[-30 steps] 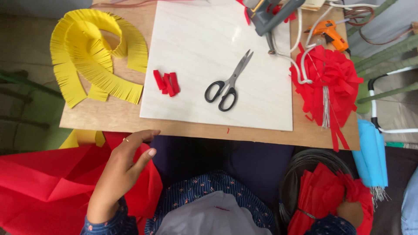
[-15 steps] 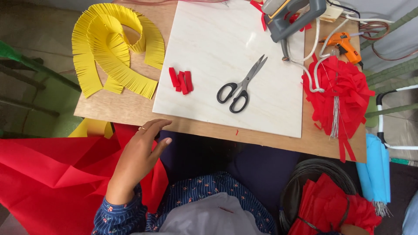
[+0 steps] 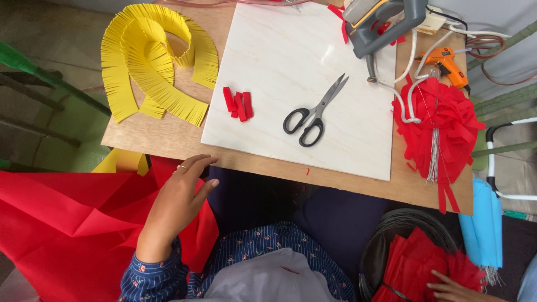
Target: Cutting red fabric strips into smaller pieces using scissors on a wooden workspace for craft assembly.
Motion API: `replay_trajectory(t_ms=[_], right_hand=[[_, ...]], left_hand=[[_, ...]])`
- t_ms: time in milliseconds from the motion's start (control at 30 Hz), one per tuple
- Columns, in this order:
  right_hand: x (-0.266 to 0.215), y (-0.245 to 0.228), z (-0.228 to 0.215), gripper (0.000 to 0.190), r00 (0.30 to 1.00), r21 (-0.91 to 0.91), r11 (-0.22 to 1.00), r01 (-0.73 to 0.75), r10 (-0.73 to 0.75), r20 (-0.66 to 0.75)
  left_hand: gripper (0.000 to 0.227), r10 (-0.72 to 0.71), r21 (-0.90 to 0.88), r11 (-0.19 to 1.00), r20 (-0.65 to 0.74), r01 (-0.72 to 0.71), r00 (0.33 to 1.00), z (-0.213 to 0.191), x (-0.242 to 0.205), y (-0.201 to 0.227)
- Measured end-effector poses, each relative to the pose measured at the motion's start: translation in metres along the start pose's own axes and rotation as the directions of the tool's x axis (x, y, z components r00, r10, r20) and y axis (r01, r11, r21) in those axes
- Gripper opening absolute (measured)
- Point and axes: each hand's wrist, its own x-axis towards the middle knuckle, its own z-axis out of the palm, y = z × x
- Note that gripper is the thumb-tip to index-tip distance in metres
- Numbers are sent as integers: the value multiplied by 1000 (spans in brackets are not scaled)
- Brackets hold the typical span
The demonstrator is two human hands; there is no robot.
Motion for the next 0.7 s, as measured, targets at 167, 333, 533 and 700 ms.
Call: replay_trajectory(t_ms=[167,333,533,700], right_hand=[[24,64,-5,80,974,40,992,117,-123,190],[46,59,12,59,939,492,871,2,-171,298],[-3,-5,-27,51,933,-97,941,323,-300,196],[-22,-11,-5,45,930,-184,937,296,-327,-167]], left_hand=[[42,0,30,1000,-4,0,1000,1,2,-6],[44,17,-22,1000,-18,-18,1000,11,8,-11],[34,35,205,979,-90,-15,995,20,25,-22],[30,211,384,921,-366,-60,906,32,67,-40]])
